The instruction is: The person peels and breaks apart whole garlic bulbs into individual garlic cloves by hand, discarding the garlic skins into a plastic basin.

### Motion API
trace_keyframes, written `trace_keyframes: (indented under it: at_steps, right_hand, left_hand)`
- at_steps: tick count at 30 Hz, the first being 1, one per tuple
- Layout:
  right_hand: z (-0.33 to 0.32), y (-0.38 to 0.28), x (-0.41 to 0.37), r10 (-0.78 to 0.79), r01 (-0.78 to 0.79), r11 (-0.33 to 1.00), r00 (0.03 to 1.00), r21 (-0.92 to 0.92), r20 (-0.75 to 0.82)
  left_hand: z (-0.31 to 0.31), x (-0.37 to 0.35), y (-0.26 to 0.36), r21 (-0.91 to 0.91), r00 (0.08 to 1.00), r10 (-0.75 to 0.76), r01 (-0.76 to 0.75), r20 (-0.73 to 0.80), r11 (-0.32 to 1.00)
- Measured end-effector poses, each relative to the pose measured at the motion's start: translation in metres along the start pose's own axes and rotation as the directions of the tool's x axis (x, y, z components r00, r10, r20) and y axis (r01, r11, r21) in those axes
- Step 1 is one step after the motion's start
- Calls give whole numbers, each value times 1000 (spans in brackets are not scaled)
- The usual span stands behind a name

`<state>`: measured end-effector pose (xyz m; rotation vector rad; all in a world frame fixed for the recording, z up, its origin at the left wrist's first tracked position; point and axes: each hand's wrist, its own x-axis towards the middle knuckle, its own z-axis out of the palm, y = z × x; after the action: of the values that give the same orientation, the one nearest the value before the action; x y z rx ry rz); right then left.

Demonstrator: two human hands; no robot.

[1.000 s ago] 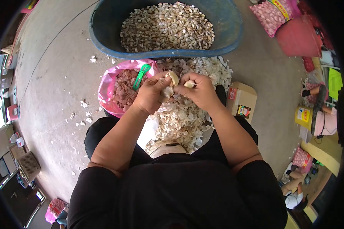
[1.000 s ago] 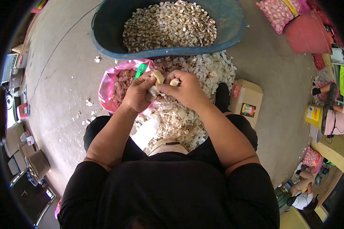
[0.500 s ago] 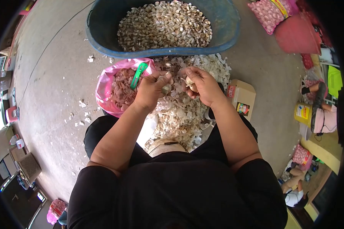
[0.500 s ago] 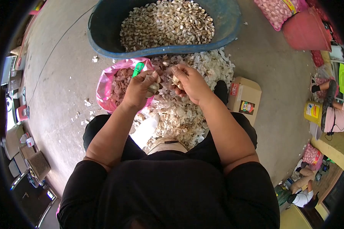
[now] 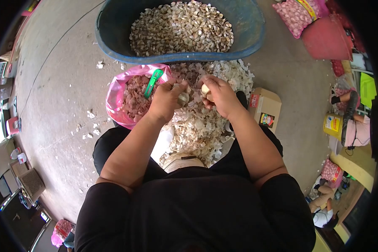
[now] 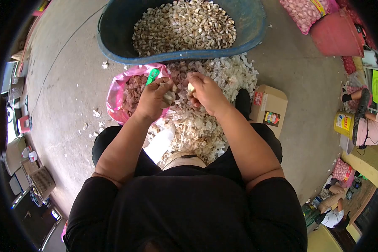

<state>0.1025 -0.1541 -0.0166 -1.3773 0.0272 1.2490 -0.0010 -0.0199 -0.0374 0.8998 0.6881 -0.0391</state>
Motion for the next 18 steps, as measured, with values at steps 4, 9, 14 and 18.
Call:
trace_keyframes:
  at_steps: [4, 9, 14, 18]
  right_hand:
    - [5, 5, 4, -324, 298, 929, 942, -219, -92]
    - [19, 22, 8, -630, 299, 619, 742, -727, -231]
    - [20, 26, 3, -626, 323, 577, 765, -750, -152]
    - [18, 21, -1, -676, 305, 351, 736, -886, -15]
  left_hand:
    - [9, -5, 4, 168, 998, -27, 15, 64, 986]
    - [17, -5, -10, 638, 961, 268, -243, 60, 731]
    - [23, -9, -1, 786, 952, 294, -245, 84, 567]
    - [17, -5, 0, 725, 983, 165, -175, 86, 666]
